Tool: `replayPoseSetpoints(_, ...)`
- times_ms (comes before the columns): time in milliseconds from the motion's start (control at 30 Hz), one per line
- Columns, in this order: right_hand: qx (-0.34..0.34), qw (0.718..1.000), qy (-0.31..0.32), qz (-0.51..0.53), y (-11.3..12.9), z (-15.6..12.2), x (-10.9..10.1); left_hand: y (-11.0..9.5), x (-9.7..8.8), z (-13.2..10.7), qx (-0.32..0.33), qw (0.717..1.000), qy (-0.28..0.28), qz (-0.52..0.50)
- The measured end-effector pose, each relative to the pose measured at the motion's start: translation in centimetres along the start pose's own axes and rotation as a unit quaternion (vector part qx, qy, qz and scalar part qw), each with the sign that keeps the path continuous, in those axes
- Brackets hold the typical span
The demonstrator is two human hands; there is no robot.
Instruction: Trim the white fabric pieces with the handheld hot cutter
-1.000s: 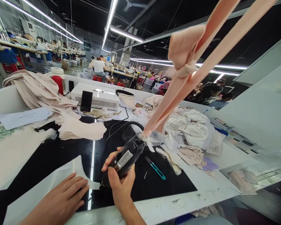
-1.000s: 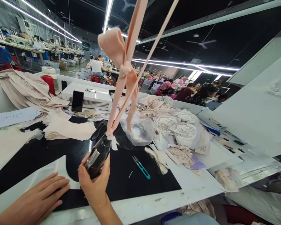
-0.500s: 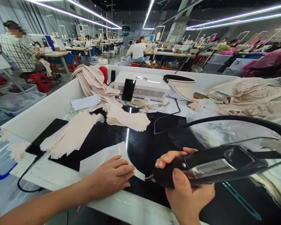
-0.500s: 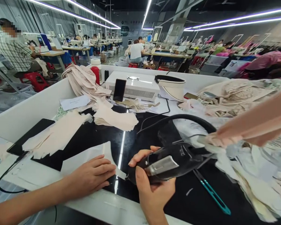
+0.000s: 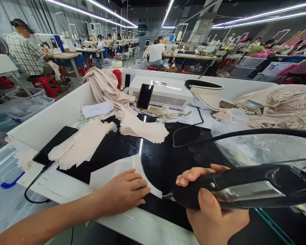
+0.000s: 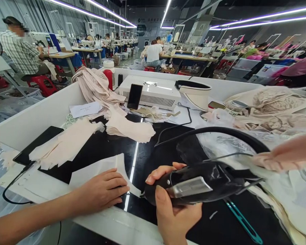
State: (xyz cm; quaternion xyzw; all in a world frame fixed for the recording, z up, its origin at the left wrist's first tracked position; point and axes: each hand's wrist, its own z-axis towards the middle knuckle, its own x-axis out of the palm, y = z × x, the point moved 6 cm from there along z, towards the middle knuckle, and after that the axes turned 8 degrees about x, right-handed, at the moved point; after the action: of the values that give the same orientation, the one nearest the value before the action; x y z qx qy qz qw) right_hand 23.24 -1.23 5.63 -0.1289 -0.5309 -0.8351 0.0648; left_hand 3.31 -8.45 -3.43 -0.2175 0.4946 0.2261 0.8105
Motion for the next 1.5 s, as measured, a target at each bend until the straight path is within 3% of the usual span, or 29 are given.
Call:
replayPoseSetpoints(267, -0.005, 0.999, -0.041, 0.023, -0.3, 1.0, 1.1, 0.0, -0.2, 0.3, 0.001, 1.0, -0.009, 0.004)
replayPoseSetpoints(467, -0.007, 0.999, -0.024, 0.042, -0.7, 0.9, 2.1, -0.5, 0.1, 0.4, -0.003, 1.0, -0.006, 0.002)
replayPoseSetpoints(800, -0.002, 1.0, -0.011, 0.021, -0.7, 0.6, 2.1, -1.0, 0.1, 0.7, 0.0, 1.0, -0.009, 0.001)
replayPoseSetpoints(1500, -0.004, 0.999, -0.035, 0.032, -0.5, 0.7, 1.8, -0.1, 0.0, 0.2, 0.004, 1.0, -0.013, 0.006)
